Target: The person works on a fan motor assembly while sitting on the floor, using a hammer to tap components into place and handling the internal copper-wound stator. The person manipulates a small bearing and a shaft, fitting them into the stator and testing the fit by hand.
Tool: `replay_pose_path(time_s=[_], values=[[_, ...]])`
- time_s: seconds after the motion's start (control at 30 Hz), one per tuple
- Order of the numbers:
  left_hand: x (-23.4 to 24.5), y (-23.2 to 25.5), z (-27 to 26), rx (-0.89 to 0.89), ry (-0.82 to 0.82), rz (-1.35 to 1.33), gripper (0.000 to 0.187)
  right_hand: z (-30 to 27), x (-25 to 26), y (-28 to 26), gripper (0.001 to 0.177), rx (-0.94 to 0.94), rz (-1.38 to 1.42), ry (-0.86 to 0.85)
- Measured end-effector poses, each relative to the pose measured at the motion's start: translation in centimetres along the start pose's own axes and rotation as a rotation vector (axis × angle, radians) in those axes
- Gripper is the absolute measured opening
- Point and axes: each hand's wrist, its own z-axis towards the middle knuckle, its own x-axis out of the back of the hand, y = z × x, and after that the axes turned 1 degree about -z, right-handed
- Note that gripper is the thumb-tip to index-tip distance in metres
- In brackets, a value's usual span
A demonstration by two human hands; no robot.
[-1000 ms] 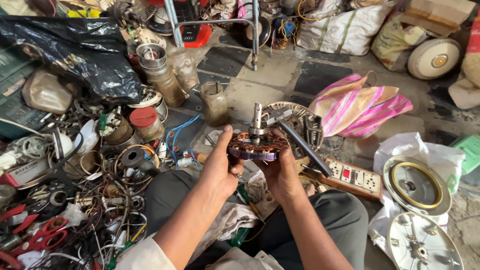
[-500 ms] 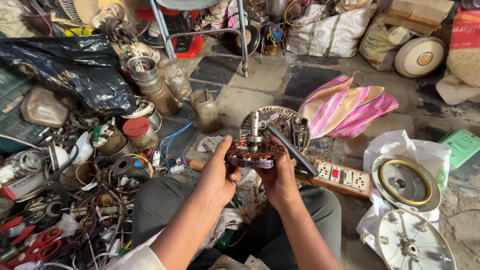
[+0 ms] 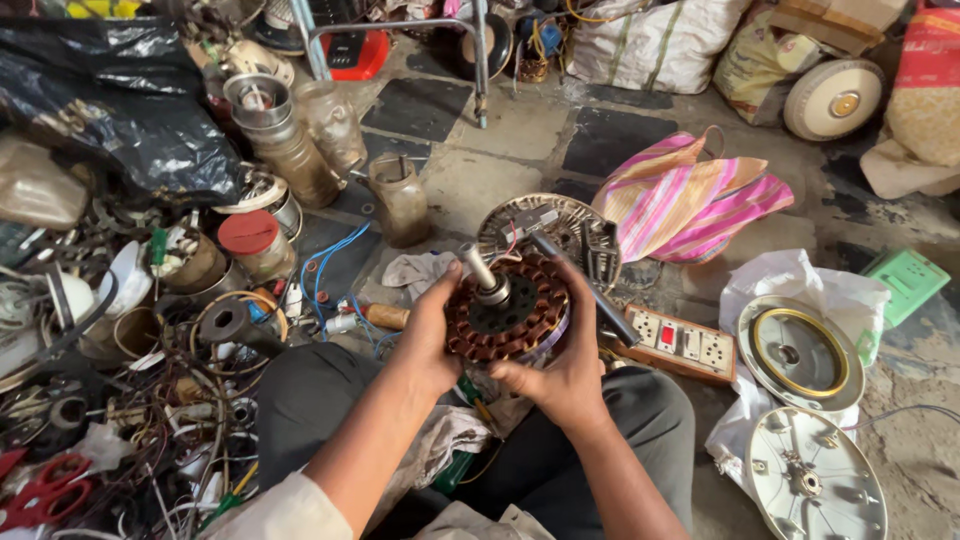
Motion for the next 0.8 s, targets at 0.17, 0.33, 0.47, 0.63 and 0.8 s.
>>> replay_pose_path(time_s=[0.17,0.33,0.47,0.63,0.8], values=[[1.6,1.7,-0.1,0.098,-0.412,-0.193,0.059,0.5,-2.8,-2.0,0.131,0.34,-0.441,-0.05],[4.0,2.3,-0.3,-0.006,-0.6,-0.297,0.061,0.8,-5.2,-3.3,0.128,0.473,-0.639,-0.181],[5.7,2.2,0.7,0.02,-0.562,-0.38,0.058,0.8,-6.9,-3.6,0.128,0.528,-0.675,-0.234],[8.3,2.2,1.8,-0.03,-0.54,-0.404,0.055,0.4,-8.1,-4.9,0.126,0.425,-0.649,-0.251],[9.5,2.5,1.4,-0.015,-0.536,-0.426,0.065,-0.1,-9.9,-6.7,0.086,0.324,-0.831,-0.133]])
